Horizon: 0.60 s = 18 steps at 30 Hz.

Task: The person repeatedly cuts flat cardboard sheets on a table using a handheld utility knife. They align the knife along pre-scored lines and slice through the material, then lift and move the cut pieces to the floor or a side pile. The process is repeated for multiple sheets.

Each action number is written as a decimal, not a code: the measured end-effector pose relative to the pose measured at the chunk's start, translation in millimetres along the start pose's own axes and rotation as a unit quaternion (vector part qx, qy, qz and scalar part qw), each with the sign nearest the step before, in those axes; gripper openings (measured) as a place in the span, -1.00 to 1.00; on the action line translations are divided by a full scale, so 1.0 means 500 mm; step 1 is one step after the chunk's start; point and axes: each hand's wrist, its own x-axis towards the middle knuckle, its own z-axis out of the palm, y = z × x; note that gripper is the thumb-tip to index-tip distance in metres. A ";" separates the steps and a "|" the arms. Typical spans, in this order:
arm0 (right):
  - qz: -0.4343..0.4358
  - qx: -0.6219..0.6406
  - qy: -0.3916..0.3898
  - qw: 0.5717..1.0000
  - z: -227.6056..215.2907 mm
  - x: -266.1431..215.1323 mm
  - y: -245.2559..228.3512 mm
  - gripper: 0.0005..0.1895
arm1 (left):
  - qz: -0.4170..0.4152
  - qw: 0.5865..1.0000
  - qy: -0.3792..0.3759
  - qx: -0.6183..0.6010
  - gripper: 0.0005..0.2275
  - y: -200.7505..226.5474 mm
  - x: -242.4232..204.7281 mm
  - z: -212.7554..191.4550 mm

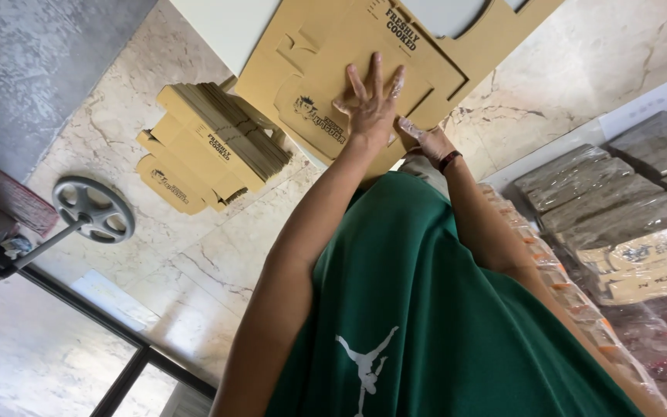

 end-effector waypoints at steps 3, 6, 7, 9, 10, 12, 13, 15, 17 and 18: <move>-0.050 -0.013 0.040 0.998 -0.002 0.037 0.047 -0.24 | 0.021 0.992 0.064 0.109 -0.12 0.001 0.020 0.032; -0.073 -0.108 0.054 0.990 -0.002 0.090 0.103 -0.31 | 0.015 0.990 0.014 0.136 -0.04 0.005 0.004 0.000; -0.127 0.031 0.010 0.991 0.003 0.091 0.116 -0.49 | 0.018 0.986 0.038 0.160 -0.04 0.000 0.012 0.015; -0.182 0.171 -0.035 0.968 0.012 0.076 0.117 -0.37 | 0.020 0.980 0.066 0.187 -0.05 -0.004 0.023 0.031; -0.214 0.039 0.010 0.976 0.014 0.060 0.106 -0.63 | 0.019 0.979 0.069 0.189 -0.04 -0.004 0.026 0.033; -0.240 -0.088 0.057 0.965 0.023 0.044 0.101 -0.65 | 0.018 0.978 0.072 0.194 -0.03 -0.009 0.025 0.035; -0.270 -0.114 0.078 0.953 0.022 0.045 0.103 -0.68 | 0.019 0.984 0.071 0.160 -0.06 -0.011 0.026 0.036; -0.296 -0.142 0.101 0.939 0.035 0.012 0.082 -0.60 | 0.021 0.990 0.069 0.123 -0.08 -0.013 0.009 0.026; -0.181 -0.022 0.130 0.975 0.066 -0.054 0.022 -0.59 | 0.014 0.997 0.037 0.067 0.05 -0.018 -0.021 -0.007; -0.183 -0.022 0.134 0.974 0.065 -0.023 0.038 -0.59 | 0.018 0.997 0.040 0.066 0.05 -0.020 -0.015 -0.008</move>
